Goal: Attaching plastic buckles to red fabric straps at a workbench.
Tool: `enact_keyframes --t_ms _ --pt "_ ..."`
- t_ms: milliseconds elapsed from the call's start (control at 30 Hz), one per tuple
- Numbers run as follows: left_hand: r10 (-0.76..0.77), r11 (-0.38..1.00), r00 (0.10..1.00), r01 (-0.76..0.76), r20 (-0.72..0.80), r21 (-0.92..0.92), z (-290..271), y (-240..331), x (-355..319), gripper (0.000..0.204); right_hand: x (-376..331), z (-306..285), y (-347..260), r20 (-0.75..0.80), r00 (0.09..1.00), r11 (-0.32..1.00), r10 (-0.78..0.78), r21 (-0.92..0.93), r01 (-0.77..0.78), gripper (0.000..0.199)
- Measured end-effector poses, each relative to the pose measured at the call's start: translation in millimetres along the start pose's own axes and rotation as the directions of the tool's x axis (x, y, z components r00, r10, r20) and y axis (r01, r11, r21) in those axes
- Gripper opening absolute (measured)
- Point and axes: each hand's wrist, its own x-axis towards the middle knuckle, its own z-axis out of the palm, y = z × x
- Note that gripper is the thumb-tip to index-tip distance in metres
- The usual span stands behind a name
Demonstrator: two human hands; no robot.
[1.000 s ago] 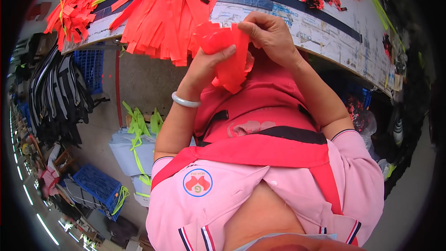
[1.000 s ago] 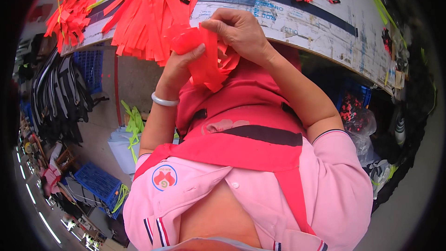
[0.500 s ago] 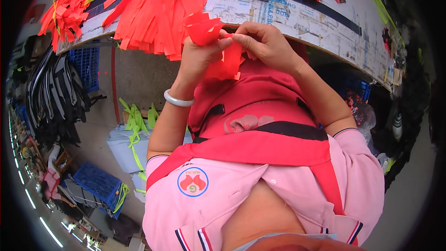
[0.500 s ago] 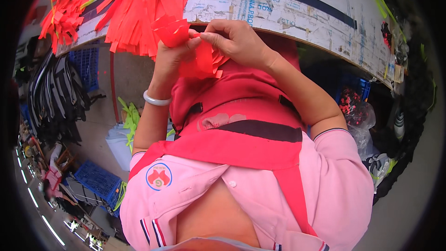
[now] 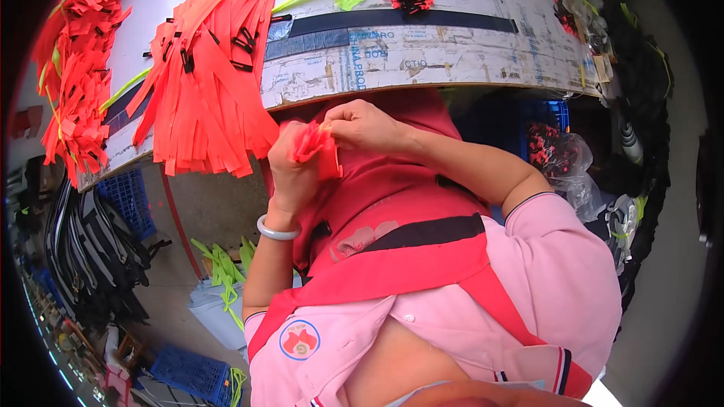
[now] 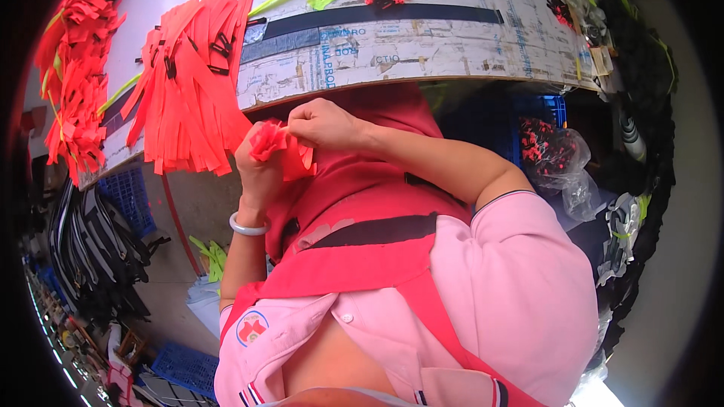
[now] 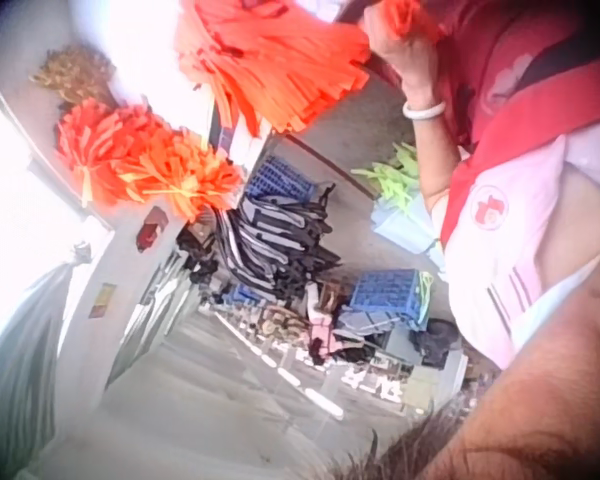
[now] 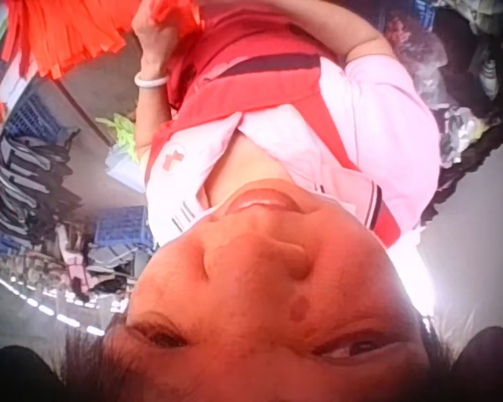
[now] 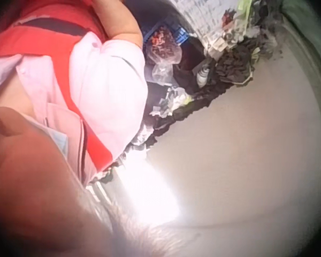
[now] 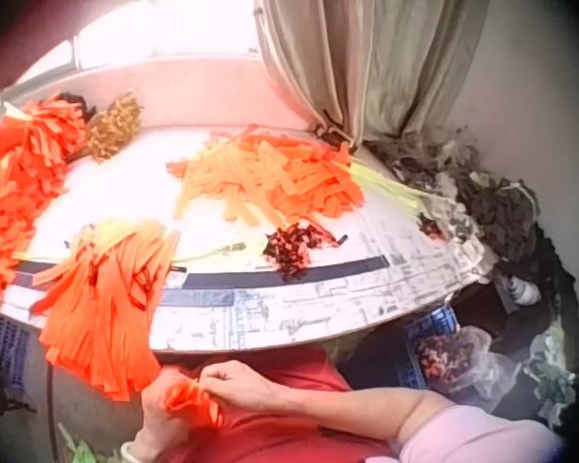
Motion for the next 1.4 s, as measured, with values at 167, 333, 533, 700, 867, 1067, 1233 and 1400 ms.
enact_keyframes --t_ms 167,333,533,700,867,1067,1233,1400 --pt "0.201 0.930 0.969 -0.235 0.144 0.283 3.5 -5.1 0.8 0.018 -2.2 -3.9 5.3 0.069 0.981 0.909 0.179 0.369 -0.192 0.023" --pt "0.241 0.927 0.956 -0.278 0.168 0.252 16.8 15.6 5.8 0.022 3.4 12.2 47.9 0.018 0.966 0.944 0.257 0.207 -0.255 0.022" --pt "-0.223 0.937 0.954 0.266 0.201 -0.224 -1.6 -14.8 4.8 0.009 -4.6 -28.4 14.9 -0.170 0.938 0.911 -0.301 -0.343 0.230 0.025" --pt "-0.389 0.713 0.836 0.539 0.388 -0.448 -6.8 -8.8 5.5 0.006 5.9 -135.8 0.0 -0.587 0.670 0.824 -0.454 -0.563 0.065 0.018" --pt "-0.430 0.681 0.809 0.582 0.401 -0.445 4.5 -9.1 8.4 0.009 33.5 -193.2 24.7 -0.480 0.548 0.522 -0.685 -0.848 -0.090 0.028" --pt "-0.479 0.666 0.769 0.632 0.423 -0.396 4.4 -11.8 3.3 0.008 68.0 -204.2 36.7 -0.437 0.568 0.239 -0.697 -0.889 -0.391 0.040" --pt "-0.496 0.636 0.777 0.629 0.387 -0.447 1.6 -12.4 -0.5 0.009 46.5 -226.0 47.2 -0.296 0.639 0.187 -0.709 -0.954 -0.234 0.029" --pt "-0.487 0.630 0.777 0.629 0.398 -0.455 2.0 -13.8 -1.2 0.009 39.8 -234.6 42.1 -0.479 0.607 0.450 -0.634 -0.867 -0.214 0.028"
